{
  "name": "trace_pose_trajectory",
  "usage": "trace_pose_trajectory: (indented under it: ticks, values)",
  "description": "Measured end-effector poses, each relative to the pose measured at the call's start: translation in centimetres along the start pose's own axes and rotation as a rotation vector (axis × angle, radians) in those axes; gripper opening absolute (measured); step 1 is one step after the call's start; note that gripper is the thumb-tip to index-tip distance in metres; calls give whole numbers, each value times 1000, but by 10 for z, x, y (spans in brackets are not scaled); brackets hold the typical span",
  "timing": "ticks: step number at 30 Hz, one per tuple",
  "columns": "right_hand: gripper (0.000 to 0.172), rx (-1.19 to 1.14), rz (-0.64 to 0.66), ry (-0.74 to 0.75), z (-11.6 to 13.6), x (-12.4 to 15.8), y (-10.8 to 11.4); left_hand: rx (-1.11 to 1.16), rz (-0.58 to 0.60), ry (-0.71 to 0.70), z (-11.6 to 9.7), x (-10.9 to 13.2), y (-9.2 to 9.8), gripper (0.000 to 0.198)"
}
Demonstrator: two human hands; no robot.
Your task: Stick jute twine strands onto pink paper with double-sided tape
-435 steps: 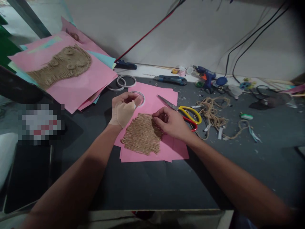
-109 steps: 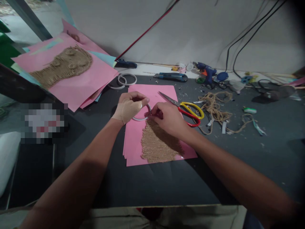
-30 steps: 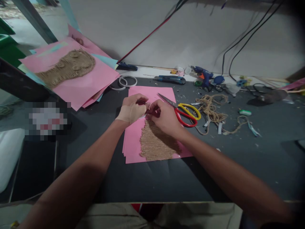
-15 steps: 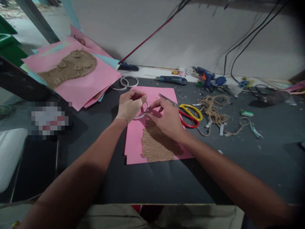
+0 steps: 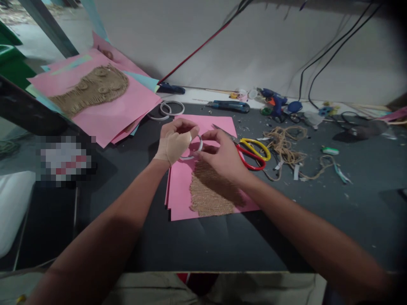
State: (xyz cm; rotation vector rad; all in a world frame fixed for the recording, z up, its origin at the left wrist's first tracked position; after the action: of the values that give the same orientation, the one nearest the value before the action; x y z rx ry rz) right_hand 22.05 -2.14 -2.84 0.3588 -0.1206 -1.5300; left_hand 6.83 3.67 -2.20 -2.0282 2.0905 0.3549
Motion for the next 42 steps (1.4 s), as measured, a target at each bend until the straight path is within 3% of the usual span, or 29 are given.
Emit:
trace_pose_trajectory:
  ticks: [7, 14, 20, 26, 36, 42]
  values:
    - [50, -137, -28, -91, -13, -14, 17, -100, 93, -150, -13, 4, 1, 4]
    - [37, -46, -193, 12, -12, -17, 24, -186, 339, -335, -28, 11, -6, 15]
    - [33, 15, -182, 96, -11, -16, 25, -212, 330, -120, -18, 15, -7, 16]
    - [18, 192, -249, 207, -12, -8, 26, -190, 298, -98, -15, 16, -10, 17]
    - [30, 168, -271, 141, -15, -8, 24, -201, 278, -107, -8, 18, -15, 20]
    - [24, 146, -248, 157, -21, -12, 26, -200, 285, -78, -4, 19, -16, 16]
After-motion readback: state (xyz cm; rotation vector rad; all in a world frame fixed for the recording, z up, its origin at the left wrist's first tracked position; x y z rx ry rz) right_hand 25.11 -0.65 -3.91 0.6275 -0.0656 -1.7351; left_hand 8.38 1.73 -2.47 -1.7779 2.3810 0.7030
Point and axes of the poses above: each hand's wrist, its own x-axis away from the middle knuckle, its own y-axis out of the back of the hand, z = x × y, the point moved 3 cm from there along -x, towards the middle knuckle, and after that the axes turned 10 degrees about x, right-handed, at the moved point
